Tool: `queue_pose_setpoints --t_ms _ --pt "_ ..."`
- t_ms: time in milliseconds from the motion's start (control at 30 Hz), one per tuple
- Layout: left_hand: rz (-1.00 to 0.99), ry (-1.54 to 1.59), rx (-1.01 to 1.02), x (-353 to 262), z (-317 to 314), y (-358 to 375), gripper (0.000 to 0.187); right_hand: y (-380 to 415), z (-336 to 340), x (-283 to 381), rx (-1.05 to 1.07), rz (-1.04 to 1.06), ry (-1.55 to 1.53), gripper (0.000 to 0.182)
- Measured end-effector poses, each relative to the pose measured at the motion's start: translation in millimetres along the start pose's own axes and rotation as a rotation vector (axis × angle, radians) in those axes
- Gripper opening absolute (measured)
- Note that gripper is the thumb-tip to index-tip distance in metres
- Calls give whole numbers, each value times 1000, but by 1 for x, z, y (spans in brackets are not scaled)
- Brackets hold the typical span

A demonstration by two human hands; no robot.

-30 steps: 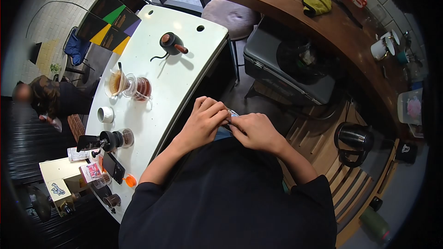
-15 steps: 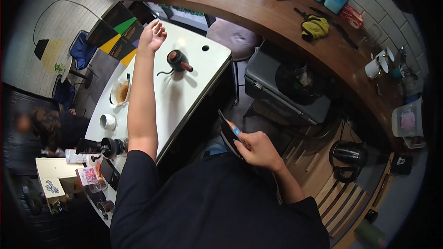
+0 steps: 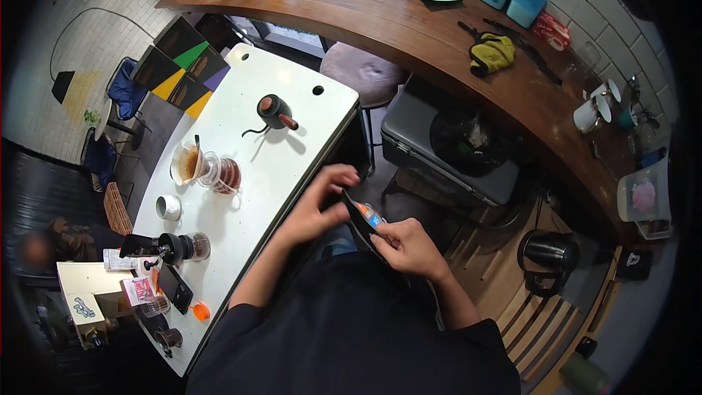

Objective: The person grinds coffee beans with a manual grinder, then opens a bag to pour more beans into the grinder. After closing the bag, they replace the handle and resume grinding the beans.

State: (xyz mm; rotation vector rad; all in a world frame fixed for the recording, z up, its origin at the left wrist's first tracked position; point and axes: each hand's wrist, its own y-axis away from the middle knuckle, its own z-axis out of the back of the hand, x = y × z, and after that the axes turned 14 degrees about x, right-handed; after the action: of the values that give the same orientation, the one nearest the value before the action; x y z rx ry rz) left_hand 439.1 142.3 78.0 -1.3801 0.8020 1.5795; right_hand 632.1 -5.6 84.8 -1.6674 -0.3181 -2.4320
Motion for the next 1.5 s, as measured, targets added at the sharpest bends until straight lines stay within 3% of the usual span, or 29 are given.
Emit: queue_pose_setpoints --t_ms 67,167,433,500,700,833,933,1167,1233,1500 --pt "-4 -86 71 1 -12 14 56 -3 0 0 38 8 -14 21" --pt "44 190 -18 9 -12 23 36 -5 1 1 103 15 -55 21" --pt "44 257 -39 19 -15 32 14 -3 0 -1 178 43 -120 19" --pt "8 232 -64 15 -18 31 12 -1 -1 -2 143 69 89 13" --pt "-1 7 -66 -8 -14 31 8 -14 0 2 94 170 228 10" --pt "69 92 -80 -9 -4 46 8 -28 -13 3 139 246 245 10" --pt "108 163 -92 -4 4 61 9 -40 -21 10 325 212 152 11" --pt "7 25 -211 -16 33 105 8 -80 -53 46 280 211 304 10" --pt "5 -21 -238 -23 40 118 13 -98 -64 55 206 324 267 9" --pt "10 136 -313 -14 71 173 17 -134 -111 76 415 340 267 11"
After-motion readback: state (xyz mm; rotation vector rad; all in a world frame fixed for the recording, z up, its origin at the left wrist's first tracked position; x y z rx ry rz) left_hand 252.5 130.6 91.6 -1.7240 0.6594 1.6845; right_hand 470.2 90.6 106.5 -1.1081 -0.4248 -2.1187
